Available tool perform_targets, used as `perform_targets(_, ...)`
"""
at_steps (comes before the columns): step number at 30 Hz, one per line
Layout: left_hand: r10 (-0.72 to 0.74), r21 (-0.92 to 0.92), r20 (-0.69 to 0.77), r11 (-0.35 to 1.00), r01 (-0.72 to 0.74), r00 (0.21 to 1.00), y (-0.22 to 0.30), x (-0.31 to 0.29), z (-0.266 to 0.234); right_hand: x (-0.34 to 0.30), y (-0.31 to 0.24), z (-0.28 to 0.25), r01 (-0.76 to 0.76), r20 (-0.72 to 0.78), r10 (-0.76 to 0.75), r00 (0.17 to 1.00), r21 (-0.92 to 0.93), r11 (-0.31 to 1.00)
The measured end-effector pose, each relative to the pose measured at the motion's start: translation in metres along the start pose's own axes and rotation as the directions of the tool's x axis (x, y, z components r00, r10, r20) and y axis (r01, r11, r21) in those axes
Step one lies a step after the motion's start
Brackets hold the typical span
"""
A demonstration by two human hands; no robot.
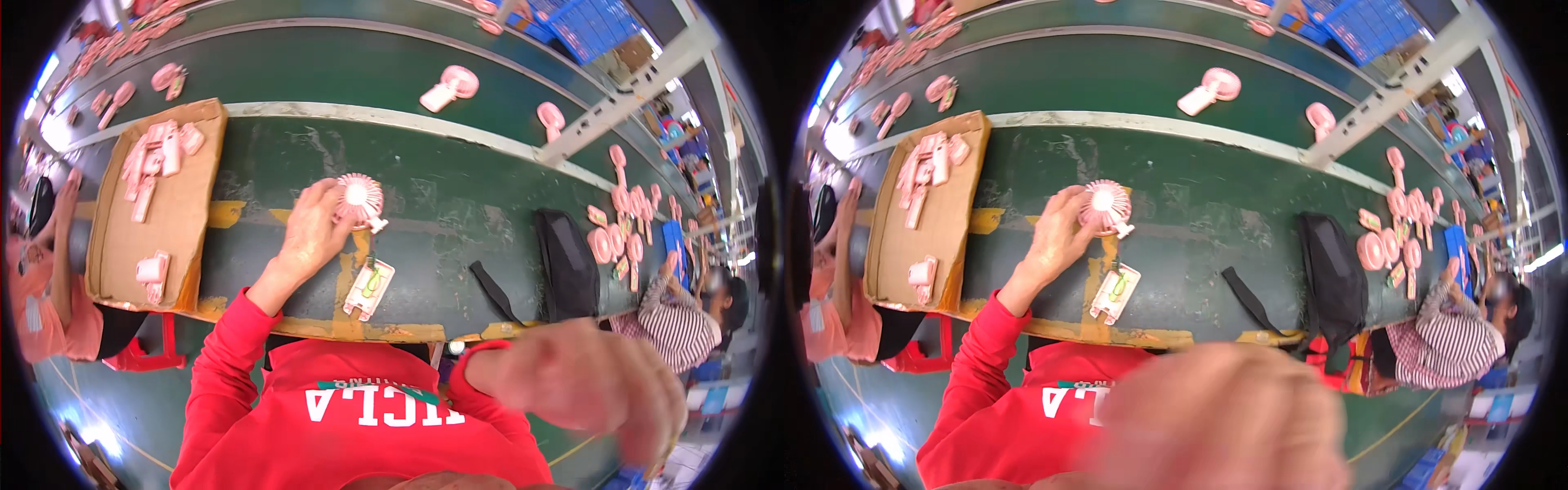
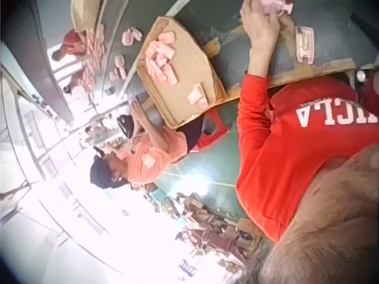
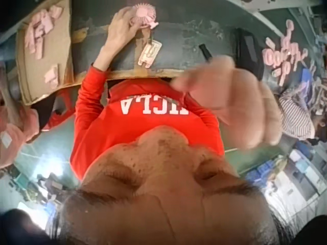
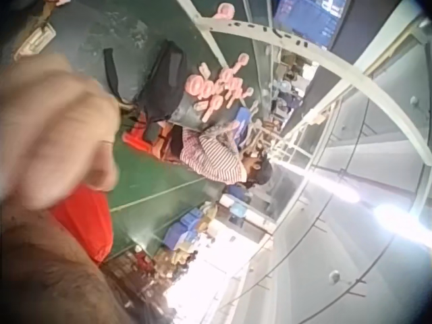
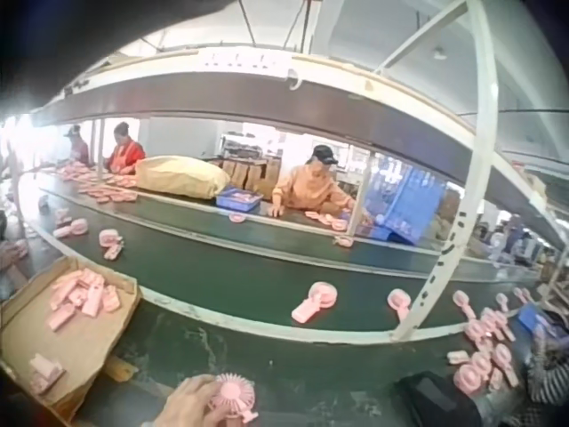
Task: The person assembles portable fans by fitting internal components and batteries into the handle housings, snapping on the back covers by hand, and placing the assembled fans onto the conveyor belt.
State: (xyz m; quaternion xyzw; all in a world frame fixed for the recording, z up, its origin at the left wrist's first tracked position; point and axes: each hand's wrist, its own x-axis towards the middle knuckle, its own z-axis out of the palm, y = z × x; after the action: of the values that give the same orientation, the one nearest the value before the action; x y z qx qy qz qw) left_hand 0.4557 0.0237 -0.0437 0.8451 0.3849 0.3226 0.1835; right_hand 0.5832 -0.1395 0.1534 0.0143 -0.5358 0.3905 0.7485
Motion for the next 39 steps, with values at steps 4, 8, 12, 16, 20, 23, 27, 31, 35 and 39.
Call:
perform_targets(4, -0.04, -0.01, -0.021, 0.999, 0.04, 0.999, -0.008, -0.005, -0.007, 0.004, 0.04, 0.011, -0.148, 0.106, 0.137, 0.985, 0.113, 0.982)
perform_targets(8, 0.029, 0.018, -0.049, 0.999, -0.028, 0.998, -0.01, -0.002, 0.004, 0.001, 0.058, 0.021, -0.335, 0.279, 0.281, 0.918, 0.168, 0.927)
perform_targets(12, 0.03, -0.057, -0.04, 0.998, -0.032, 0.999, -0.009, -0.004, 0.0, -0.011, 0.075, 0.036, -0.501, 0.239, 0.44, 0.865, 0.409, 0.763)
perform_targets(16, 0.003, -0.049, -0.03, 0.999, -0.004, 1.0, -0.011, -0.006, -0.005, -0.019, 0.089, 0.025, -0.664, 0.8, 0.475, 0.367, -0.132, 0.736)
perform_targets(20, -0.002, -0.025, -0.06, 1.0, 0.0, 0.998, -0.016, -0.012, -0.005, -0.008, 0.059, 0.008, -0.614, 0.338, 0.63, 0.699, -0.169, 0.771)
perform_targets(23, 0.022, -0.052, -0.055, 0.998, -0.025, 0.998, -0.007, -0.002, 0.005, -0.002, 0.032, 0.009, -0.039, 0.165, 0.096, 0.982, -0.32, 0.947)
perform_targets(27, 0.001, -0.038, -0.093, 0.999, -0.005, 0.996, -0.015, -0.009, -0.001, -0.001, 0.025, 0.016, -0.048, 0.18, 0.069, 0.981, -0.115, 0.992)
perform_targets(31, -0.071, -0.083, -0.007, 0.994, 0.07, 0.997, -0.011, -0.01, -0.005, -0.001, 0.014, 0.021, 0.002, 0.159, -0.002, 0.987, 0.001, 1.0)
perform_targets(35, -0.075, -0.058, 0.017, 0.995, 0.076, 0.997, -0.013, -0.01, -0.008, 0.0, 0.001, 0.022, 0.063, 0.125, -0.069, 0.99, 0.048, 0.997)
perform_targets(39, -0.077, -0.054, 0.016, 0.995, 0.078, 0.997, -0.012, -0.009, -0.008, -0.018, -0.023, 0.021, 0.335, 0.082, -0.338, 0.938, 0.05, 0.941)
